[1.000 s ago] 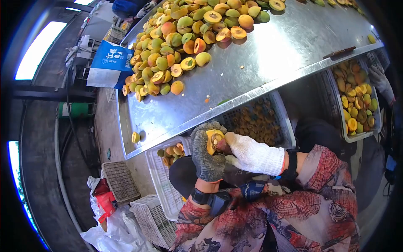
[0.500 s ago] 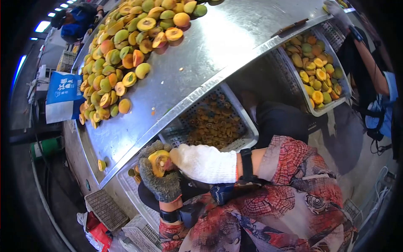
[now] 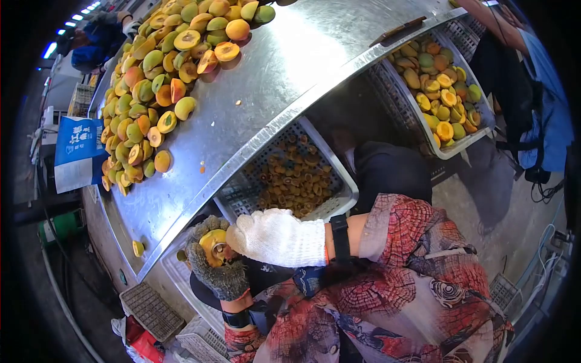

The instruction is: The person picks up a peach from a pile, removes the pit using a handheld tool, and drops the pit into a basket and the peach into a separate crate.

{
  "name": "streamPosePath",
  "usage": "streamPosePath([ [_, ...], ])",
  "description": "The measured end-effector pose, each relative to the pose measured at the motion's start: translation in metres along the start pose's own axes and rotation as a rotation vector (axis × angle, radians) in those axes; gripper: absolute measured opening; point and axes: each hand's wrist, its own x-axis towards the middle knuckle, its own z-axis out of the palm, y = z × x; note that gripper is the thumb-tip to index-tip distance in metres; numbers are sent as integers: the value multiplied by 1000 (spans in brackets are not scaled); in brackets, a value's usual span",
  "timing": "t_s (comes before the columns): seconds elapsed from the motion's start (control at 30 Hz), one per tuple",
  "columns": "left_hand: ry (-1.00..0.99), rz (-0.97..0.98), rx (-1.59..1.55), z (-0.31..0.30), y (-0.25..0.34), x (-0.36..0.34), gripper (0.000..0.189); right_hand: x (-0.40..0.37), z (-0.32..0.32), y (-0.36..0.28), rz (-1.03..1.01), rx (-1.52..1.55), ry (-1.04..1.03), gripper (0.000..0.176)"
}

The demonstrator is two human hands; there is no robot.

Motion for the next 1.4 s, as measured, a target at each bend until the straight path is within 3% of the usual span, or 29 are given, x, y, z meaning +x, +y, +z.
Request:
streamPosePath([
  [0.2, -50, -15, -75, -5, 4, 10, 45, 3, -7, 2, 11, -12, -6, 15],
  [0.3, -78, 25, -90, -3, 8, 17, 47, 2, -14, 2, 104, 173, -118, 19],
  [0.37, -27, 99, -73, -2, 9, 24, 48, 5, -10, 2, 247, 894, -134, 24],
  [0.4, -32, 113, -113, 0, 6, 27, 48, 7, -12, -2, 388, 1055, -180, 30],
  [0.43, -35, 133, -148, 3, 6, 29, 49, 8, -5, -4, 421, 1012, -133, 38],
  [0.5, -52, 213, -66, 21, 5, 28, 48, 18, -17, -6, 697, 1417, -267, 44],
  [0.57, -69, 208, -7, 32, 2, 28, 55, 22, -22, -5, 791, 1598, -337, 49],
  [0.63, -32, 243, 5, 35, -3, 25, 56, 29, -36, -1, 827, 1610, -384, 49],
  [0.7, -43, 204, 158, 37, -3, 21, 57, 31, -39, 3, 814, 1368, -352, 44],
  [0.77, -35, 149, 99, 36, -3, 17, 54, 39, -29, 7, 592, 1278, -34, 43],
  [0.87, -87, -55, -63, 26, -4, 18, 41, 34, -35, 24, 552, 944, -69, 41],
  [1.1, 32, -169, -418, 7, -11, 26, 32, 30, -32, 15, 538, 968, -7, 38],
  [1.2, 32, -167, -374, -8, -10, 30, 32, 27, -36, 12, 489, 897, -84, 32],
  [1.27, -43, 102, 72, -15, -14, 25, 31, 22, -29, 12, 413, 897, -67, 28],
  [1.3, -25, 338, 597, -13, -18, 20, 36, 20, -21, 13, 331, 894, -11, 28],
  [1.37, -274, -204, -396, -27, -10, 33, 41, 19, -20, 12, 311, 881, -69, 28],
  [1.4, -284, -215, -399, -28, -13, 31, 41, 19, -19, 13, 315, 837, -81, 27],
])
